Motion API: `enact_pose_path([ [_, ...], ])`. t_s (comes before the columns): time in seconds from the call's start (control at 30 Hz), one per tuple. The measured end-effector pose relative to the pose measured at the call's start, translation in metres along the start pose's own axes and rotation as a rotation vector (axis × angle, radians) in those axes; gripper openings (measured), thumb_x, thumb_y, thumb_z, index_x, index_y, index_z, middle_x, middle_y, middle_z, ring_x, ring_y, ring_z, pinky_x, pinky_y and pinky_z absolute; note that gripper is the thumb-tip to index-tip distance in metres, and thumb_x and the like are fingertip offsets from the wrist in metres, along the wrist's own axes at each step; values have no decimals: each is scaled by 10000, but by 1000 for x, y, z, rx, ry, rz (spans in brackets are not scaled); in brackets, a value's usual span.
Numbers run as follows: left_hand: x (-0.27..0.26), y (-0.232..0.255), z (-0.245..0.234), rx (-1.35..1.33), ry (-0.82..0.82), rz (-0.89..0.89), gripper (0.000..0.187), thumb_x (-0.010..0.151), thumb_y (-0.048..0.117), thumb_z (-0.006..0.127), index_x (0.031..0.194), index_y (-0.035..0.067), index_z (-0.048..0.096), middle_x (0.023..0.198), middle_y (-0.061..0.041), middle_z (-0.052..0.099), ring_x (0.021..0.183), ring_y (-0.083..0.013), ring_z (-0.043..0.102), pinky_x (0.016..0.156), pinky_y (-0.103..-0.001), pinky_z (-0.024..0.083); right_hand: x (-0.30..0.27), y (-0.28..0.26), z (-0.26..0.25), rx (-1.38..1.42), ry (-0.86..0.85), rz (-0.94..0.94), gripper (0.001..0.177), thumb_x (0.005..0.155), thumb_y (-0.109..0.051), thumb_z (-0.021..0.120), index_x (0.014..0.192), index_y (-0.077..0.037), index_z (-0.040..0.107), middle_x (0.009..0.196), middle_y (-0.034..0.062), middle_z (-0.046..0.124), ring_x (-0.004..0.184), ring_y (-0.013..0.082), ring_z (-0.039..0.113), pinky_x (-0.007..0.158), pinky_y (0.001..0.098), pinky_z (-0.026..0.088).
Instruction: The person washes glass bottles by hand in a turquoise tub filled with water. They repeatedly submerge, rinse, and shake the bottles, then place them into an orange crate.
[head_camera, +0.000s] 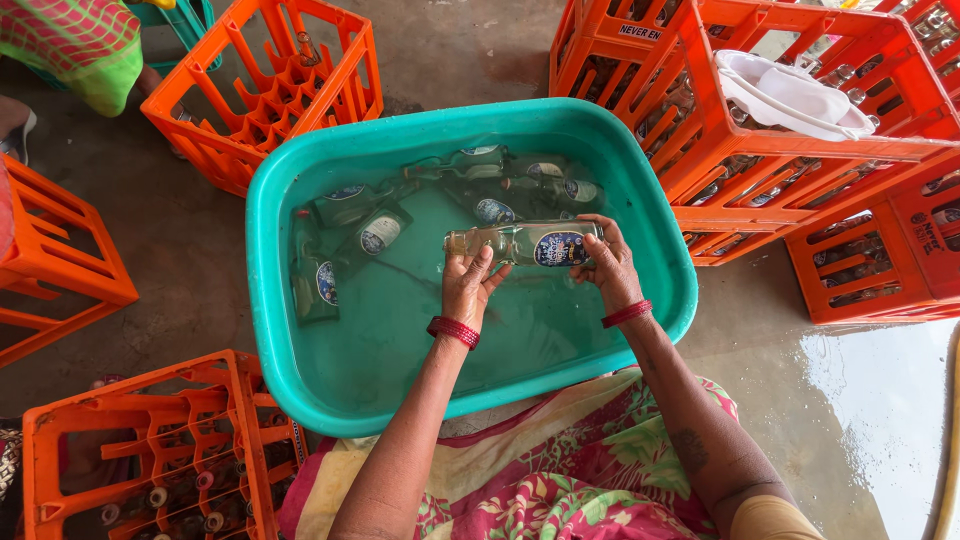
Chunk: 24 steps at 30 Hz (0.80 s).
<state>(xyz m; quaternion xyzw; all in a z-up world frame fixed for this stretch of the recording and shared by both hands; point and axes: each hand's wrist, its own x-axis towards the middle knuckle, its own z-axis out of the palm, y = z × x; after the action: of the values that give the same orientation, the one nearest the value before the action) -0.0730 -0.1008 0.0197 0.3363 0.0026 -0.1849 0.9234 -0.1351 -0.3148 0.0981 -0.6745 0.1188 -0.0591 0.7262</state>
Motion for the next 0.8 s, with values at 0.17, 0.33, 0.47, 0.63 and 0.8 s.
enact_pose_path([
  [0.17,1,-1,-1,10,12,-4,640,880,291,786,1394,105,454,1334,-68,594,1156,-186,619,950,-393,599,-1,-2,2,-33,21,-39,504,976,-386,624,1367,-89,508,1057,69,668,690,83,611,599,231,539],
  [0.33,1,-2,-2,11,12,0,616,889,298,785,1378,95,471,1295,-77,612,1116,-186,634,934,-387,604,-3,-4,2,-96,33,-83,567,951,-469,648,1349,-84,523,1045,71,669,699,76,593,587,226,523],
  [0.47,1,0,-2,24,5,-1,609,896,310,777,1378,85,483,1279,-74,623,1091,-177,641,941,-381,606,-4,-6,2,-114,41,-112,610,929,-516,667,1324,-75,519,1063,60,678,758,56,610,579,220,512],
  [0.63,0,1,-1,27,-2,-3,605,894,305,777,1376,91,479,1293,-81,623,1088,-177,651,934,-379,606,-5,-5,1,-132,42,-111,643,910,-563,663,1297,-69,525,954,59,677,609,70,526,525,217,452],
  [0.8,0,0,1,22,-20,7,565,903,281,784,1346,72,502,1294,-79,638,1101,-175,650,929,-382,610,-4,-5,-1,-146,62,-128,669,893,-602,659,1280,-70,539,940,46,677,587,60,509,494,212,427],
])
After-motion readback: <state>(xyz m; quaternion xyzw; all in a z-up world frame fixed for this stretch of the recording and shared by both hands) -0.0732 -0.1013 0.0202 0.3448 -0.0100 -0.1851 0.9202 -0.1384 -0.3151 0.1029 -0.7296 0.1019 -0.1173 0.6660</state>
